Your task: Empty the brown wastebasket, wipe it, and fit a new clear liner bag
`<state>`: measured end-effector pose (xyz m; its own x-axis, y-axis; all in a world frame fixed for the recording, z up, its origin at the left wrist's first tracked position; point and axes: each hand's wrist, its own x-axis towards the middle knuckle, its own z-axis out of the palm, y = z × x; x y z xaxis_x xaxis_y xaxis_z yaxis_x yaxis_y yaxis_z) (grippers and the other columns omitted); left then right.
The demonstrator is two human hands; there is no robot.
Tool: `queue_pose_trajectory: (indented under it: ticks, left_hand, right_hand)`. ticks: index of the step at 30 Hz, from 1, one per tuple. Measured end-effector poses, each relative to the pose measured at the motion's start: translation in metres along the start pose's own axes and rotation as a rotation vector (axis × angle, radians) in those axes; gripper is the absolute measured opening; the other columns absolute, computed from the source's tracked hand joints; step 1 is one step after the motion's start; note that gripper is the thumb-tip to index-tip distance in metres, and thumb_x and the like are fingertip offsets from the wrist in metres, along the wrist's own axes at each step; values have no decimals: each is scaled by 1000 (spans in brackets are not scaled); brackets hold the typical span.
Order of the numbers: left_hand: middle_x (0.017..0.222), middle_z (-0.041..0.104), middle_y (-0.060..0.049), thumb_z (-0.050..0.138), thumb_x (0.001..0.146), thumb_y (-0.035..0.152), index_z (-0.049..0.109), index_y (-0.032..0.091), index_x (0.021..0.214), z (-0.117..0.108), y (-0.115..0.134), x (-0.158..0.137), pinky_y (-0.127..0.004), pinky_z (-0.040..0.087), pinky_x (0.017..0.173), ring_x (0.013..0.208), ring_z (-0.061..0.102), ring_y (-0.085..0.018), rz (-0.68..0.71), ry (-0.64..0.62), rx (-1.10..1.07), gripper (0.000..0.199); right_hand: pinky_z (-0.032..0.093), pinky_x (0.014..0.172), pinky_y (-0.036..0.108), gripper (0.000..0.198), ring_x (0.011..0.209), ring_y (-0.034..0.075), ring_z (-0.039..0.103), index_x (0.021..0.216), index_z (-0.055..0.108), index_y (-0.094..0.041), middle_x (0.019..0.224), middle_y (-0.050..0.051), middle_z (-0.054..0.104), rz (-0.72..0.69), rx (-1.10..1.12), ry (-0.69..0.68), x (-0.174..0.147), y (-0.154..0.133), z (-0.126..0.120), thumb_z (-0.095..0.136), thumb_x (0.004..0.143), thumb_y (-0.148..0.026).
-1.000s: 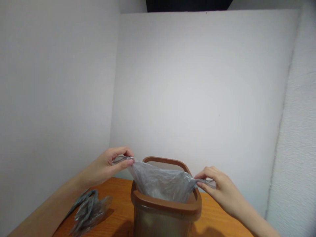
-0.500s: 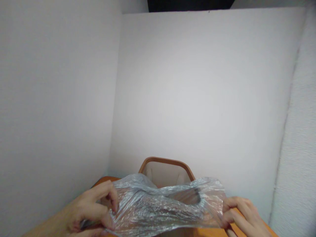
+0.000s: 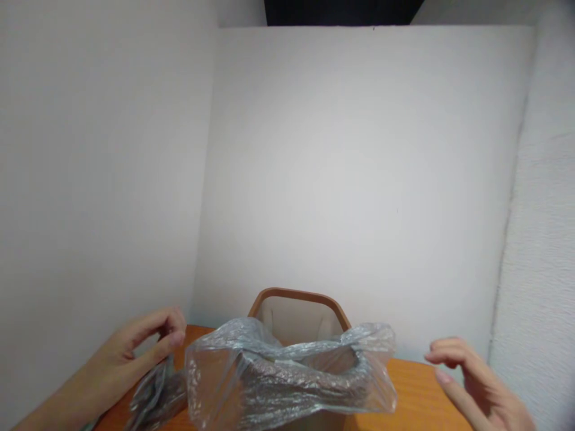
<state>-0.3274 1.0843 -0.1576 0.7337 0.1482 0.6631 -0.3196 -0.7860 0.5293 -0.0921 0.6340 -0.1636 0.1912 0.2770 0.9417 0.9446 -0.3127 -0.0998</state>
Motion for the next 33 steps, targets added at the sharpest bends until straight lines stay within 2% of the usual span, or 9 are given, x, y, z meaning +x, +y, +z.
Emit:
queue_pose_trajectory:
  ticks: [3, 6, 8, 11, 16, 19, 24, 27, 33]
  left_hand:
    - [92, 60, 1, 55, 92, 42, 59, 24, 98, -5, 26, 15, -24, 47, 84, 90, 57, -18, 116, 21, 122, 19]
    - [113, 60, -1, 62, 89, 40, 60, 27, 111, 8, 44, 31, -26, 45, 93, 104, 56, -19, 155, -151, 194, 25]
    - [110, 60, -1, 60, 91, 38, 62, 25, 103, 19, 45, 40, -26, 45, 90, 100, 57, -18, 139, -228, 177, 19]
    - [94, 60, -1, 53, 94, 38, 61, 20, 85, 29, 33, 50, -25, 45, 80, 89, 57, -17, 135, -216, 115, 21]
    - [79, 57, 2, 42, 96, 49, 52, 20, 83, 42, 3, 73, -25, 40, 67, 74, 51, -16, 37, -107, 42, 33]
    - [72, 53, 4, 40, 96, 45, 48, 21, 82, 56, -13, 102, -26, 38, 63, 68, 49, -16, -45, -68, -1, 28]
    - [70, 52, 4, 47, 92, 24, 48, 20, 77, 87, -40, 160, -27, 38, 68, 71, 50, -15, -142, -2, 8, 16]
    - [75, 55, 3, 56, 92, 22, 54, 17, 78, 107, -58, 184, -29, 44, 72, 74, 54, -14, -227, -4, -11, 15]
    - [88, 64, -1, 60, 95, 33, 62, 13, 98, 137, -72, 185, -28, 54, 65, 70, 61, -12, -428, -99, -204, 20]
  right_hand:
    - [43, 89, 26, 18, 108, 18, 53, 111, 56, -27, 111, 3, 57, -9, -11, -41, 27, -22, -7, 56, 93, -31]
    - [38, 99, 36, 31, 116, 21, 49, 120, 57, -34, 120, 2, 57, -61, -54, -313, 55, -47, 11, 64, 90, -34]
    - [36, 100, 40, 27, 117, 23, 47, 116, 61, -35, 121, 2, 58, -40, -66, -445, 67, -55, 27, 66, 89, -35]
    - [37, 95, 40, 11, 106, 23, 52, 91, 69, -28, 105, 3, 63, 54, 19, -530, 77, -52, 44, 61, 91, -36]
    - [42, 73, 31, 33, 78, 18, 57, 79, 66, -20, 78, 2, 64, 335, 295, -478, 89, -28, 66, 54, 90, -49]
    - [39, 61, 28, 38, 63, 16, 53, 74, 64, -20, 64, -1, 58, 493, 314, -397, 99, -12, 91, 54, 84, -55]
    - [40, 67, 31, 33, 70, 21, 56, 65, 62, -20, 68, 3, 64, 572, 237, -269, 110, 22, 131, 60, 74, -52]
    - [40, 64, 32, 32, 66, 22, 56, 59, 60, -21, 63, 4, 63, 645, 242, -240, 108, 43, 147, 64, 66, -52]
    - [45, 56, 31, 33, 54, 19, 55, 56, 63, -19, 56, 3, 63, 776, 484, -298, 84, 53, 168, 64, 64, -51]
